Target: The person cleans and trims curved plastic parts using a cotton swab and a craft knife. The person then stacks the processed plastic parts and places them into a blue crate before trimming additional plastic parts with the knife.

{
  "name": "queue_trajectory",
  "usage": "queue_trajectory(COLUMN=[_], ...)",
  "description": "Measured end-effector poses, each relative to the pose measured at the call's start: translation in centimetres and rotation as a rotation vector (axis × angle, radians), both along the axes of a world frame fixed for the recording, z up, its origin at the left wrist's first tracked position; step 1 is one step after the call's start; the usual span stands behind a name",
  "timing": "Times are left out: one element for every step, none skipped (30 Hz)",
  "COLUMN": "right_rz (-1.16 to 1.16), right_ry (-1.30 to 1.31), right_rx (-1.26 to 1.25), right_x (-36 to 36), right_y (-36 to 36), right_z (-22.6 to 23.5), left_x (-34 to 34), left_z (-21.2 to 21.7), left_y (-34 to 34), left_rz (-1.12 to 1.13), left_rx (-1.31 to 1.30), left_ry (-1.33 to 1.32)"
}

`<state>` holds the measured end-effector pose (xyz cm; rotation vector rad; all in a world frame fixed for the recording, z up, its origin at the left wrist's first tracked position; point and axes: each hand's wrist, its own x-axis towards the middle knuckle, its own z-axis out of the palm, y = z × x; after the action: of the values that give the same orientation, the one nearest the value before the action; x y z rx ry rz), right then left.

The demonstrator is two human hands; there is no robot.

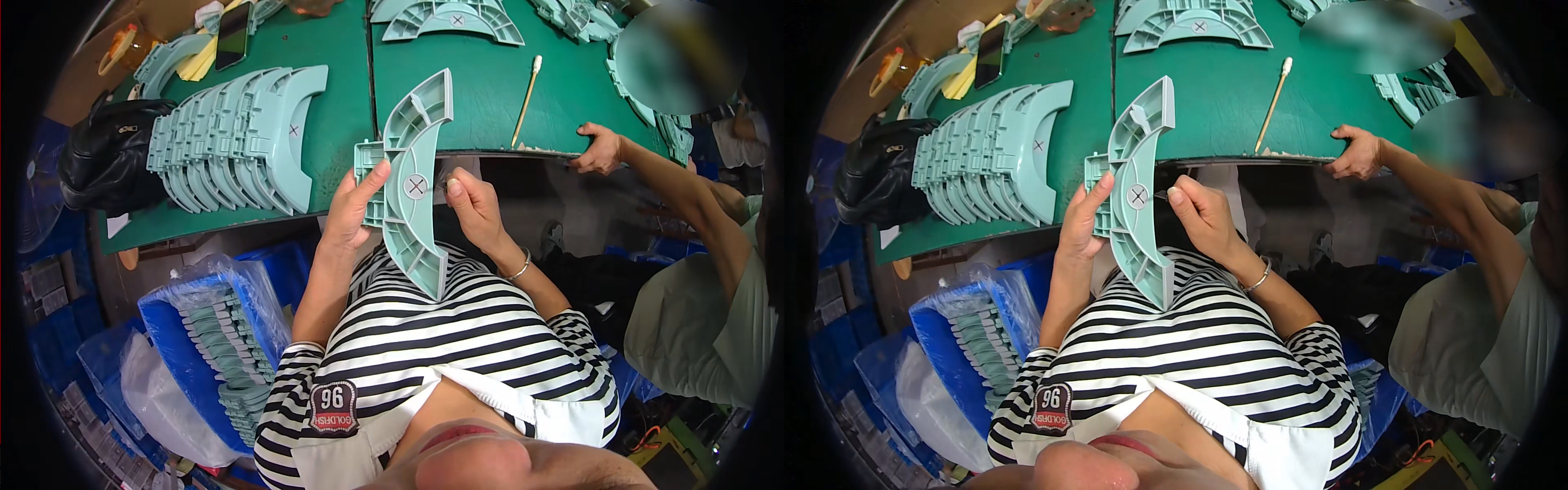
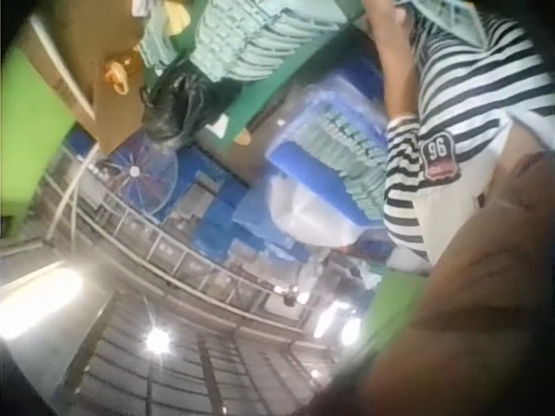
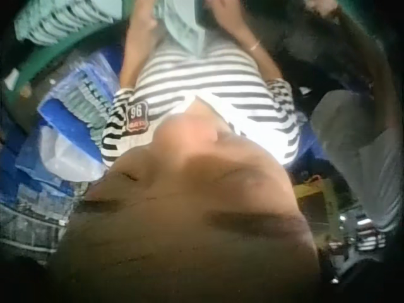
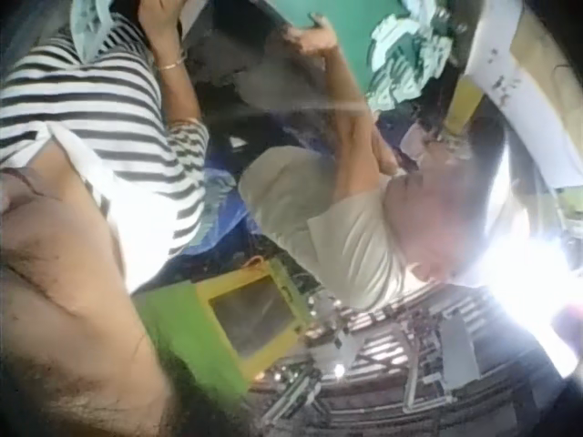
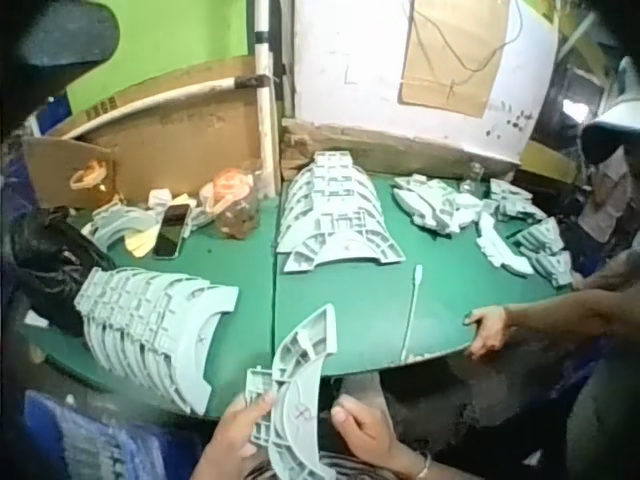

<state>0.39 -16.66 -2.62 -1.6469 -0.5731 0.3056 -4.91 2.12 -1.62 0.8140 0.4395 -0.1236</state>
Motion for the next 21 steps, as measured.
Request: queue_trajectory(right_rz=[0.001, -0.003, -0.004, -0.005, -0.002, -0.001, 0.003, -0.017, -0.036, -0.054, -0.043, -0.068, -0.092, -0.089, -0.099, -0.110, -0.126, -0.131, -0.123, -0.128, -0.132], right_ry=[-0.011, 0.012, 0.015, 0.015, 0.017, 0.002, 0.004, 0.030, 0.055, 0.074, 0.071, 0.038, 0.006, 0.000, -0.020, -0.041, -0.061, -0.083, -0.114, -0.130, -0.145], right_rx=[0.007, 0.026, 0.020, 0.025, 0.034, 0.046, 0.046, 0.070, 0.095, 0.093, 0.098, 0.092, 0.086, 0.090, 0.091, 0.092, 0.087, 0.115, 0.108, 0.108, 0.108], right_x=[-0.3, -0.6, -0.6, -0.4, -0.4, -0.3, -0.4, -0.2, 0.2, 0.5, 0.8, 1.3, 1.8, 2.1, 2.4, 2.6, 2.9, 2.9, 3.1, 2.9, 2.8], right_y=[0.1, 0.2, 0.2, 0.3, 0.3, 0.3, 0.3, 0.3, 0.5, 0.5, 0.6, 0.7, 0.9, 1.1, 1.4, 1.6, 1.4, 1.8, 1.8, 1.9, 1.9], right_z=[-0.1, -0.2, -0.3, -0.2, -0.2, -0.3, -0.5, -0.9, -1.0, -0.9, -0.9, -0.9, -1.0, -0.9, -0.9, -0.9, -0.8, -0.8, -1.0, -0.9, -0.8], left_x=[-0.2, -0.3, -0.2, 0.0, -0.1, 0.0, -0.1, 0.2, 0.4, 0.6, 0.6, 0.6, 0.6, 0.7, 0.8, 0.7, 0.5, 0.4, 0.3, 0.1, 0.2], left_z=[0.3, 0.5, 0.7, 0.8, 0.9, 0.8, 0.7, 0.5, 0.5, 0.5, 0.6, 0.6, 0.3, -0.1, -0.1, 0.1, 0.2, 0.2, 0.2, 0.4, 0.4], left_y=[-0.2, -0.5, -0.6, -0.6, -0.5, -0.3, -0.3, -0.1, 0.1, 0.3, 0.3, 0.3, 0.2, 0.0, -0.1, -0.3, -0.5, -0.5, -0.6, -0.6, -0.5], left_rz=[0.020, 0.042, 0.041, 0.041, 0.044, 0.029, 0.033, 0.040, 0.047, 0.053, 0.071, 0.089, 0.099, 0.053, 0.006, 0.016, 0.011, 0.016, 0.020, 0.024, 0.020], left_rx=[0.013, 0.027, 0.020, 0.022, 0.027, 0.004, 0.004, 0.016, 0.029, 0.033, 0.057, 0.081, 0.086, 0.075, 0.064, 0.045, 0.043, 0.028, 0.013, 0.014, 0.010], left_ry=[-0.010, -0.023, -0.019, -0.024, -0.027, -0.040, -0.038, -0.045, -0.054, -0.061, -0.041, -0.022, -0.027, -0.042, -0.057, -0.066, -0.071, -0.050, -0.029, -0.030, -0.027])
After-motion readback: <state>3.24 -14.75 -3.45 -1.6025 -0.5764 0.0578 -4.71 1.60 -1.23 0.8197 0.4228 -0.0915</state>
